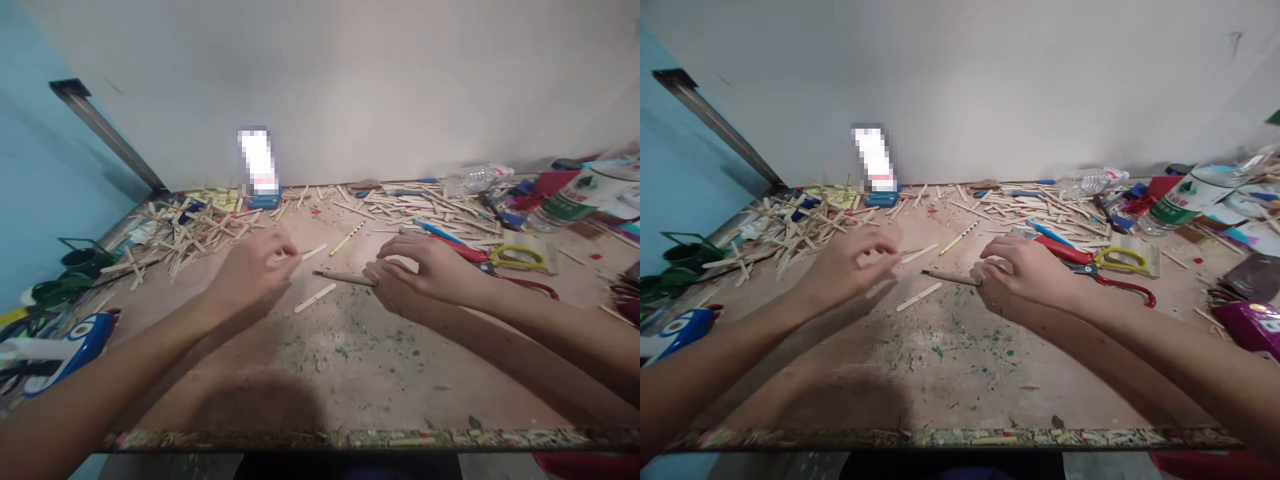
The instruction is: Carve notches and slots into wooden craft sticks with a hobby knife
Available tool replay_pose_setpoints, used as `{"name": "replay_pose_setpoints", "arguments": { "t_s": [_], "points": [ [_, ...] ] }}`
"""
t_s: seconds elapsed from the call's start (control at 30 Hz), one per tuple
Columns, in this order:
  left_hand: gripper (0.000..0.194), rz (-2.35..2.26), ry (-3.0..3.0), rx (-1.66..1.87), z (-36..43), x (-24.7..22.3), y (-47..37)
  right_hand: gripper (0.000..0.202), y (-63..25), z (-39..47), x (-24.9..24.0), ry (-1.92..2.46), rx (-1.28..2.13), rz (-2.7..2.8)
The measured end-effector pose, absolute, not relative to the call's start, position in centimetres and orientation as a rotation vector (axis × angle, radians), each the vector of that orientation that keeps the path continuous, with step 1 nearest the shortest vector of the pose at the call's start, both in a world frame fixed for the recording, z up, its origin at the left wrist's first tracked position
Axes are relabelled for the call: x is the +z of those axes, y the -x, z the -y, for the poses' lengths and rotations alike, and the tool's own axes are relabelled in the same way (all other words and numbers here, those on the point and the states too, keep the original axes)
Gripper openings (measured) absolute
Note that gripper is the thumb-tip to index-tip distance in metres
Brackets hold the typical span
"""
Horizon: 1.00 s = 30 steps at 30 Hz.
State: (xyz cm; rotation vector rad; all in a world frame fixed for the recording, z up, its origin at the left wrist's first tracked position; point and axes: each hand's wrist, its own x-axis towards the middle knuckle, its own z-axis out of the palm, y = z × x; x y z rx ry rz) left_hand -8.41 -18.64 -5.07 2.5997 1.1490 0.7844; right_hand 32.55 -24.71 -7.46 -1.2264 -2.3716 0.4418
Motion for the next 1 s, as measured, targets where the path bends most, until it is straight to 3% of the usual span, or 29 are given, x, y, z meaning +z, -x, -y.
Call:
{"name": "replay_pose_setpoints", "arguments": {
  "t_s": [0.17,0.37,0.7,0.8,1.0],
  "points": [
    [0.021,-0.959,-2.814,0.377,22.3,-6.6,7.3,0.045,-27.9,24.0,-8.9,1.279,0.442,2.472],
    [0.025,-0.953,-2.915,0.202,22.6,-8.5,7.2,0.047,-25.5,23.9,-10.7,1.42,0.473,2.4],
    [0.011,-0.896,-2.696,0.357,22.6,-9.8,7.2,0.048,-25.1,24.5,-10.6,1.431,0.709,1.914],
    [0.015,-0.894,-2.591,0.436,22.5,-10.0,6.5,0.047,-24.2,23.3,-10.9,1.357,0.744,1.753],
    [0.02,-0.833,-2.548,0.502,20.3,-10.3,3.0,0.048,-23.6,20.2,-12.2,1.219,0.53,1.434]
  ]
}}
